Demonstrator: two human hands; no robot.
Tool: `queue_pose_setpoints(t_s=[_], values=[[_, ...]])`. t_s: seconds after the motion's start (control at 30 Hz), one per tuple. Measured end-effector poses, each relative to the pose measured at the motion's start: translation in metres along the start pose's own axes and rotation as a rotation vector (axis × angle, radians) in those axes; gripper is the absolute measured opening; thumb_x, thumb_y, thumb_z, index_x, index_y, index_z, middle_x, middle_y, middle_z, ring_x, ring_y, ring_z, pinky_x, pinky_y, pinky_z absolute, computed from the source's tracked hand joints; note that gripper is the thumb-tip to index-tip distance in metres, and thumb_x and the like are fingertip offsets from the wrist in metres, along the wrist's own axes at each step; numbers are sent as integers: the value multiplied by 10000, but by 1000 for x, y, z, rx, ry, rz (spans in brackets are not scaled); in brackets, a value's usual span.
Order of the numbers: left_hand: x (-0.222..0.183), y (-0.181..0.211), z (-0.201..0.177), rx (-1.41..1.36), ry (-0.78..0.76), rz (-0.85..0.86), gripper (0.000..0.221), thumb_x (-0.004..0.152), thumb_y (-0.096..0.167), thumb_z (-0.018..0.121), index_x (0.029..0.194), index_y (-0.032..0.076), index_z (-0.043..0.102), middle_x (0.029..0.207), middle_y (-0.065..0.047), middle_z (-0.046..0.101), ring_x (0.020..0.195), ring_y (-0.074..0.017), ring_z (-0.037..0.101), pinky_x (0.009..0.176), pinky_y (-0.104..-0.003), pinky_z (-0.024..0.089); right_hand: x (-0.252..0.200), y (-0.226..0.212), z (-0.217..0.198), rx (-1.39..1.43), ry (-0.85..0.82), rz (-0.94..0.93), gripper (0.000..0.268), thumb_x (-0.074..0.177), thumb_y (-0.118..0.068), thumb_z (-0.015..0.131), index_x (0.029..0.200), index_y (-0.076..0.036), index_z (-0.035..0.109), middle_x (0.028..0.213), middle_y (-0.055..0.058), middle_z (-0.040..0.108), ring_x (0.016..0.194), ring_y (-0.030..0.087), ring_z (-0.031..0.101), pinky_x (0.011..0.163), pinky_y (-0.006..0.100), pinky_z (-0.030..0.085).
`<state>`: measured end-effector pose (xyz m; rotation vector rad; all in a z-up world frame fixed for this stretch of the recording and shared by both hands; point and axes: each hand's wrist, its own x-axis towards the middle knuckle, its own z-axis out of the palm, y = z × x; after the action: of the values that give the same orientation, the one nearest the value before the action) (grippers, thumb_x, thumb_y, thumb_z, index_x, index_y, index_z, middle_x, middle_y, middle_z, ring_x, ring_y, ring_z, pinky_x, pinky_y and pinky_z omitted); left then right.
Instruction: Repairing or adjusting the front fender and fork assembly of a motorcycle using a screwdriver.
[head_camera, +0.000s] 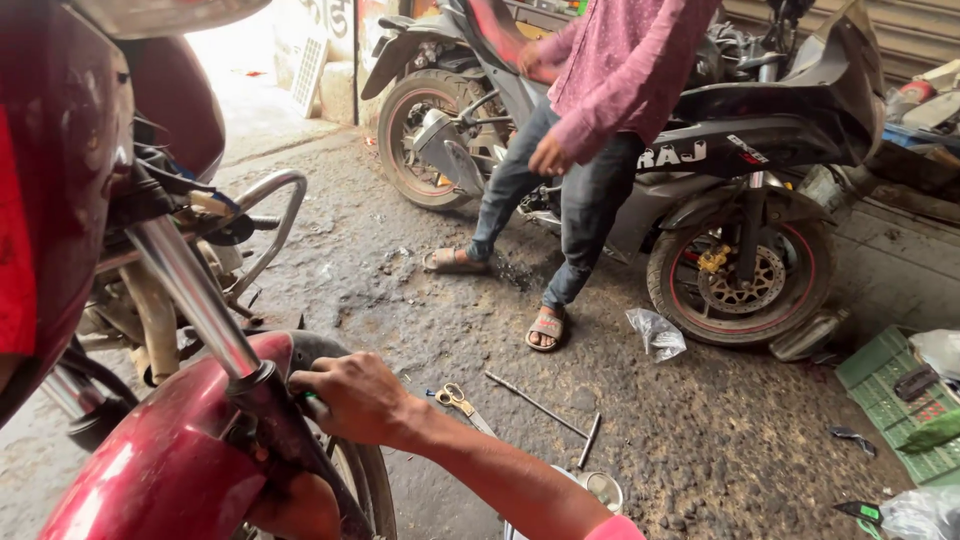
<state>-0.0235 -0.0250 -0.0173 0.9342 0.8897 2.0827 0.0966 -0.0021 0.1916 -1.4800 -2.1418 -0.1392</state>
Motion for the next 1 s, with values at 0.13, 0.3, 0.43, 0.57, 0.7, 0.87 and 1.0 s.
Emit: queue_pose_setpoints(t_s=[0.13,0.3,0.43,0.57,0.7,0.87,1.0], values=[[33,17,57,8,30,11,298,1147,125,568,1371,-71,578,1353,-196,653,1193,-248,647,1047,-358,511,2,14,12,91,-17,12,198,872,-164,681,1060,-141,738,873,68,727,715,247,706,654,401,564],[32,20,56,17,2,11,269,1147,117,564,1330,-77,601,1304,-186,668,1142,-238,651,1013,-353,510,9,10,0,329,-111,231,136,899,-192,715,1019,-170,774,888,13,780,719,154,715,693,334,584],[30,-4,51,-65,-1,31,227,1132,92,558,1286,-72,589,1275,-161,656,1115,-224,625,1006,-338,497,9,24,8,569,-144,358,153,867,-187,772,1017,-172,798,927,7,802,788,90,722,763,286,592],[31,-2,50,65,40,55,211,1120,62,564,1275,-76,602,1270,-179,665,1115,-247,631,1010,-351,487,13,26,5,592,-148,341,159,871,-179,783,1027,-159,805,910,20,806,797,89,715,776,293,588],[23,-33,37,127,3,48,270,1107,114,561,1320,-50,579,1322,-181,644,1172,-270,611,1055,-388,456,20,34,-3,523,-216,311,212,850,-147,758,1059,-145,793,923,17,804,799,88,707,773,298,583],[-2,-112,12,88,-128,85,503,1068,271,569,1460,-6,421,1493,-149,526,1350,-278,498,1171,-417,343,23,31,-7,607,-258,229,338,770,-60,730,1102,-116,761,936,42,799,841,96,686,780,299,586],[14,-79,29,-2,-104,135,526,1030,269,589,1452,-1,427,1477,-128,530,1354,-266,501,1189,-411,342,30,17,-20,429,-269,241,302,777,-57,732,1071,-116,769,929,59,793,823,118,704,781,308,572]])
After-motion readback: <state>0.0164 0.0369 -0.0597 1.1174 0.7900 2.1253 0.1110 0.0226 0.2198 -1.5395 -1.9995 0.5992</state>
